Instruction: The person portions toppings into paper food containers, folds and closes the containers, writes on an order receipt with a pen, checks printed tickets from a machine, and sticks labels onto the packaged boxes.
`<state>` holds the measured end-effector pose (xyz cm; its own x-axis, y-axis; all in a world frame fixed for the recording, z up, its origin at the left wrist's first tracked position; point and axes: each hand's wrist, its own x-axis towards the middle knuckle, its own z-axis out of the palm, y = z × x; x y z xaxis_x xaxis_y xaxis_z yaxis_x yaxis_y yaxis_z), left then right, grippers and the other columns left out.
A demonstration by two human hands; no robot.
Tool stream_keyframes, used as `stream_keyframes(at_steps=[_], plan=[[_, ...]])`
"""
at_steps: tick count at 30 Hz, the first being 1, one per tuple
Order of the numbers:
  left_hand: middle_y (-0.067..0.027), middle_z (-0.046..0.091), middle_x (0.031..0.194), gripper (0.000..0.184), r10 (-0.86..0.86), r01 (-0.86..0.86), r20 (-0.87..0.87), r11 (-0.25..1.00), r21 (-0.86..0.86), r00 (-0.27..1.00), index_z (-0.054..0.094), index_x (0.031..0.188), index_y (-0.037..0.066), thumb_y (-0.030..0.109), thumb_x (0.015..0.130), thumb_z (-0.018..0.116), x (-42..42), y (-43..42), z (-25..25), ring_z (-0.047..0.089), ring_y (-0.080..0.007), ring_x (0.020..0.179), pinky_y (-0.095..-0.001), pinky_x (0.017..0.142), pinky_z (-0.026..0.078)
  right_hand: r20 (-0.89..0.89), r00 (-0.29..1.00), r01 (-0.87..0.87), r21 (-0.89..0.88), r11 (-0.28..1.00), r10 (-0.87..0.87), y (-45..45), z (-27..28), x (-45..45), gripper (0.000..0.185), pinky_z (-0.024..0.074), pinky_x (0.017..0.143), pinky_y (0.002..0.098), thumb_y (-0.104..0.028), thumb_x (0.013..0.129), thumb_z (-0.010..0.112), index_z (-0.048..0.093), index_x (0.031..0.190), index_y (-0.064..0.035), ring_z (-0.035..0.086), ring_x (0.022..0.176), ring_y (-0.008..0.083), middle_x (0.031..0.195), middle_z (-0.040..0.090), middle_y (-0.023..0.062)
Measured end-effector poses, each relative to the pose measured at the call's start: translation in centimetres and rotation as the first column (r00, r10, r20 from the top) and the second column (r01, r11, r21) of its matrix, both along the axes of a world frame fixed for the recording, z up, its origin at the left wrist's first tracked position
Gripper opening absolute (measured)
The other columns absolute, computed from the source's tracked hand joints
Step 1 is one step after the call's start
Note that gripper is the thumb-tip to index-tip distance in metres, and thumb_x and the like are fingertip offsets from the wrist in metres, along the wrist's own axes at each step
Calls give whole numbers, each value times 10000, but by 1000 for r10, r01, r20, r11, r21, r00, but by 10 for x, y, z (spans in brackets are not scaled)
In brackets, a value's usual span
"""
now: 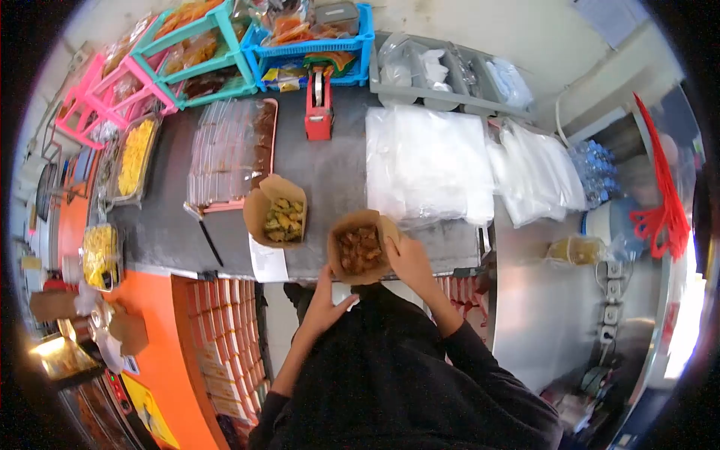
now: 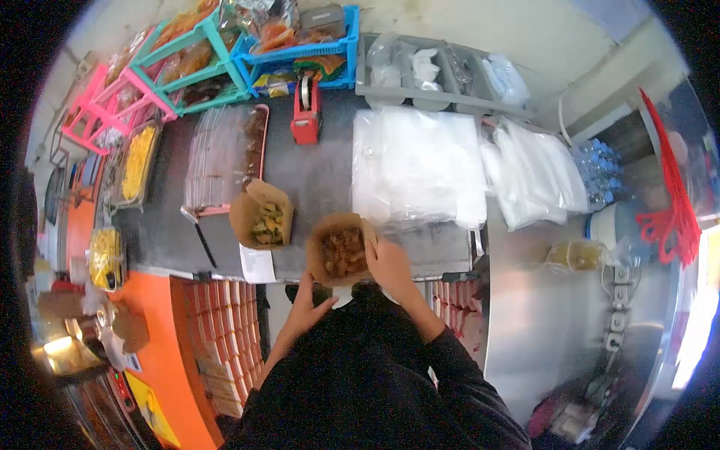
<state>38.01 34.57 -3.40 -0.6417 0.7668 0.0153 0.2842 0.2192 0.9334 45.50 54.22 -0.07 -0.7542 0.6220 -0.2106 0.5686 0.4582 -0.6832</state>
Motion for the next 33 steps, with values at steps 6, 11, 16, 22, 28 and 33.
stream_keyframes(at_steps=[6,11,16,22,28,33], plan=[[-193,521,1153,311,356,-361,260,932,-28,898,405,1231,-16,92,949,332,16,12,-24,501,-281,1090,-322,922,368,-176,967,-220,-228,949,182,-15,-4,30,530,460,593,356,-213,810,605,376,1238,-1,590,644,278,792,591,149],[-164,484,1162,326,492,-525,263,848,71,830,346,1249,-13,25,925,361,17,15,-22,518,-249,1074,-313,905,400,-128,860,-504,-365,783,494,-4,14,61,393,463,599,297,-149,752,637,457,1079,-25,577,679,202,829,568,94],[-168,331,1236,533,528,-541,257,841,-24,809,188,1273,-7,-90,809,436,50,8,-7,471,-315,1147,-347,917,414,-372,905,-295,-200,934,205,27,-12,43,505,467,743,328,29,715,512,432,1209,-46,553,969,233,1081,524,151],[-227,131,1403,848,147,-156,228,988,19,962,-43,1367,-28,-49,731,518,66,11,19,209,-349,1334,-375,1050,251,-439,773,-496,33,868,458,22,-32,19,654,377,953,371,-5,735,538,324,1352,-37,425,1210,317,1334,394,177],[-259,135,1438,925,204,-242,-337,967,-76,919,113,1389,-26,159,711,714,52,6,-1,242,-409,1298,-439,1040,255,-289,775,-514,229,826,562,7,-33,72,768,428,899,383,-144,742,674,262,1377,-20,450,1147,365,1308,363,203],[-152,366,1369,780,167,-249,-607,967,-52,777,394,1326,90,208,636,739,32,4,-13,375,-344,1228,-460,960,317,-334,566,-549,530,647,754,21,-34,46,705,464,834,385,-282,732,712,391,1319,-63,515,1044,329,1248,434,144]])
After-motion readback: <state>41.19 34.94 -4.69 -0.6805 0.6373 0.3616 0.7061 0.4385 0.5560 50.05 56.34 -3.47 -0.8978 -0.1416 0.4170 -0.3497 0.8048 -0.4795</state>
